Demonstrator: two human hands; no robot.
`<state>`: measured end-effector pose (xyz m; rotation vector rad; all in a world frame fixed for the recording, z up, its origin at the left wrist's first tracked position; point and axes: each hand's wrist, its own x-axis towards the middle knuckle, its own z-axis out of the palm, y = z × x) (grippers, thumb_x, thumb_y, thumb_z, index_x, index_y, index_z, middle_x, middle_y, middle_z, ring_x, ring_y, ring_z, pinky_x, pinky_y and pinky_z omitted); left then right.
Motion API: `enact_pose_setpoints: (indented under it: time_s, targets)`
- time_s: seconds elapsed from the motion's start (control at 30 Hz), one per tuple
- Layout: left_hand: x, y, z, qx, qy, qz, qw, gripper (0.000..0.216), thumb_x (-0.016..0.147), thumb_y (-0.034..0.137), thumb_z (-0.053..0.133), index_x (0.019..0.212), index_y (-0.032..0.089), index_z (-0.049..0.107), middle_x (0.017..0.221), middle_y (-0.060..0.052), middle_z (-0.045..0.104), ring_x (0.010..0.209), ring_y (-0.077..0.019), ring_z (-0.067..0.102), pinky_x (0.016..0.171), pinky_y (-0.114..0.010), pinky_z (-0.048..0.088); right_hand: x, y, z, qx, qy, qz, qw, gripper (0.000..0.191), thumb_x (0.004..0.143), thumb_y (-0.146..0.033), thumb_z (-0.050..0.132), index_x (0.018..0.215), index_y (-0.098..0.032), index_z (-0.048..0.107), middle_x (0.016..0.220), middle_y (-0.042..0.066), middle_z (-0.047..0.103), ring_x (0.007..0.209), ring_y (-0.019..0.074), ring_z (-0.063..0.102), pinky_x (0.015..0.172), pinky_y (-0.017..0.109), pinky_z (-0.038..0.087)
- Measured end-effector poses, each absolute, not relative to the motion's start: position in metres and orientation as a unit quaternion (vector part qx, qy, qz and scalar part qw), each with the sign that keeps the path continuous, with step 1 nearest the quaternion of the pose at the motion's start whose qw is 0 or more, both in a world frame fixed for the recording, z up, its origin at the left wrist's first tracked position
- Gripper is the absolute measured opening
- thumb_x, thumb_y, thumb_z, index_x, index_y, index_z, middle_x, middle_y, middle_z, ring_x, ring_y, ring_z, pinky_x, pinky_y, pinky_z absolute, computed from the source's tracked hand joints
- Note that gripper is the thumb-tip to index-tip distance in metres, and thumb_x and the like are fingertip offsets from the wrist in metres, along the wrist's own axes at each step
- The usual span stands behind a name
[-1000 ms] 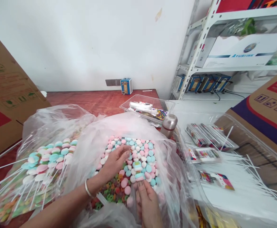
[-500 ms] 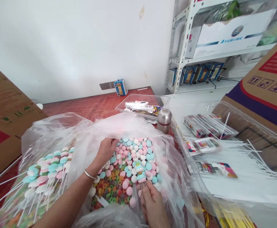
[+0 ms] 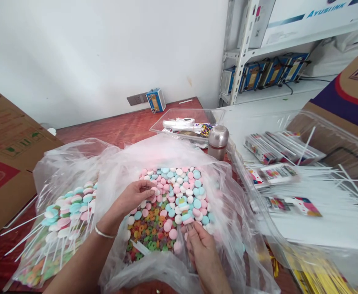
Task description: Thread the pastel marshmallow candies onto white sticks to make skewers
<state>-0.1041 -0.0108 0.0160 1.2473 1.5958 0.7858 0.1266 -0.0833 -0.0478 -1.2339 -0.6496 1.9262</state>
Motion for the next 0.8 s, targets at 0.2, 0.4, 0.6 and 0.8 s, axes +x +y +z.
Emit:
enact_pose_setpoints:
  time_s: [0.2, 0.4, 0.6, 0.8]
  targets:
    - [-0.118, -0.024, 0.012, 0.479, 0.709, 0.368, 0.364, 0.026, 0.077, 0.037, 0.061, 0.09, 0.015, 0.065, 0.059, 0.002, 0.06, 0.051, -0.0125, 0.055, 0.051, -0.024, 0.044, 0.128, -0.084, -0.049, -0.491, -0.268, 0.744, 0.365, 0.05, 0.072, -0.065, 0.069, 0.083, -0.018, 0.058, 0.051, -0.014, 0.025, 0.044, 0.0036, 0.007, 0.038, 0.018, 0.006]
    - [-0.132, -0.041, 0.014, 0.46, 0.719, 0.371, 0.367, 0.028, 0.076, 0.04, 0.06, 0.088, 0.015, 0.064, 0.059, 0.003, 0.055, 0.054, -0.0135, 0.053, 0.052, -0.025, 0.044, 0.127, -0.084, -0.048, -0.496, -0.254, 0.747, 0.363, 0.056, 0.066, -0.07, 0.072, 0.083, -0.019, 0.058, 0.05, -0.014, 0.024, 0.042, 0.0026, 0.008, 0.037, 0.017, 0.006]
    - [-0.134, -0.049, 0.012, 0.449, 0.719, 0.328, 0.417, 0.033, 0.074, 0.034, 0.06, 0.099, 0.014, 0.067, 0.058, 0.003, 0.057, 0.052, -0.0128, 0.052, 0.053, -0.025, 0.042, 0.125, -0.087, -0.046, -0.504, -0.264, 0.738, 0.363, 0.05, 0.072, -0.066, 0.07, 0.085, -0.018, 0.058, 0.051, -0.013, 0.027, 0.042, 0.0023, 0.011, 0.038, 0.017, 0.007]
    - [-0.131, -0.054, 0.005, 0.483, 0.722, 0.297, 0.396, 0.035, 0.073, 0.031, 0.062, 0.103, 0.014, 0.069, 0.063, 0.002, 0.061, 0.052, -0.0136, 0.054, 0.054, -0.026, 0.041, 0.124, -0.087, -0.045, -0.507, -0.267, 0.735, 0.364, 0.048, 0.071, -0.064, 0.071, 0.083, -0.019, 0.059, 0.051, -0.013, 0.028, 0.04, 0.0028, 0.012, 0.037, 0.017, 0.006]
